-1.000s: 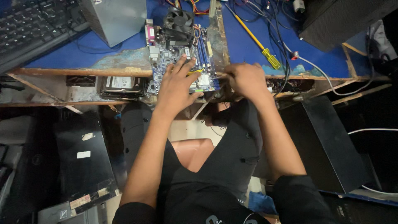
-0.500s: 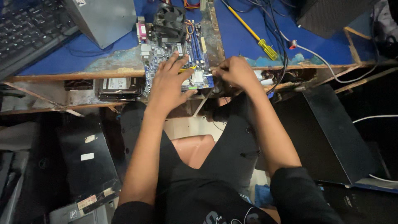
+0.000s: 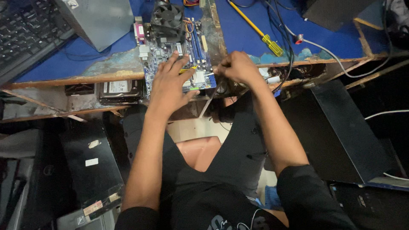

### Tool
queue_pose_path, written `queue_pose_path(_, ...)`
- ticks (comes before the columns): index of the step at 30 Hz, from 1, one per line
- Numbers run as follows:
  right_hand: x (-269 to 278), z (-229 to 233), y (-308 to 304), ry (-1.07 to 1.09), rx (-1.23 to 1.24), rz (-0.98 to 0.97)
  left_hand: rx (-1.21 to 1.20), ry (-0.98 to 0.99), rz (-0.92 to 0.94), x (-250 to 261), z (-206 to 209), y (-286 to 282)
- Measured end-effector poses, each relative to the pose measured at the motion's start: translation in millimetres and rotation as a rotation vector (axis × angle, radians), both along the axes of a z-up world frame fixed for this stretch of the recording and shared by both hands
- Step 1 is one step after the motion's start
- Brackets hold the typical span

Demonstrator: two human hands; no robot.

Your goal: The person works on a computer motherboard, using a screwdriver to adjust components and then inserting a small blue module into a slot. The person continues to manipulate the module and other parts of the board by hand.

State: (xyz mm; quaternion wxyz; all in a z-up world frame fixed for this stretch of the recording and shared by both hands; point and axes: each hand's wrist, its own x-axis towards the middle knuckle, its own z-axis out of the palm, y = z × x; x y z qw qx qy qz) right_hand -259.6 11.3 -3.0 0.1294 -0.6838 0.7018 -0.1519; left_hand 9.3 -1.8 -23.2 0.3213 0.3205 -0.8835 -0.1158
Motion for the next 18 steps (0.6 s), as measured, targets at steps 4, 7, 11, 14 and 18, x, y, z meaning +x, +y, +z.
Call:
queue_pose_path(4, -2.3, -5.4, -0.2, -0.064, 0.059, -0.028, 0.0, 0.014, -0.013, 2.1, -0.6, 1.9)
queue_pose_path(7, -2.8, -6.5, 0.2, -0.115, 0.076, -0.083, -0.009, 0.021, -0.016, 1.4, 0.1, -0.2)
queue_pose_path(11, -2.2, -5.5, 3.1, -0.092, 0.054, -0.08, -0.021, 0.025, -0.018, 2.1, -1.3, -0.7)
queue_pose_path(14, -0.2, -3.5, 5.9, -0.012, -0.015, -0.071, -0.018, 0.044, -0.028, 1.9, -1.8, -0.3)
queue_pose_path(18, 5.6, -4.1, 9.3, 0.228, -0.236, -0.013, 0.01, 0.054, -0.013, 2.1, -2.6, -0.1)
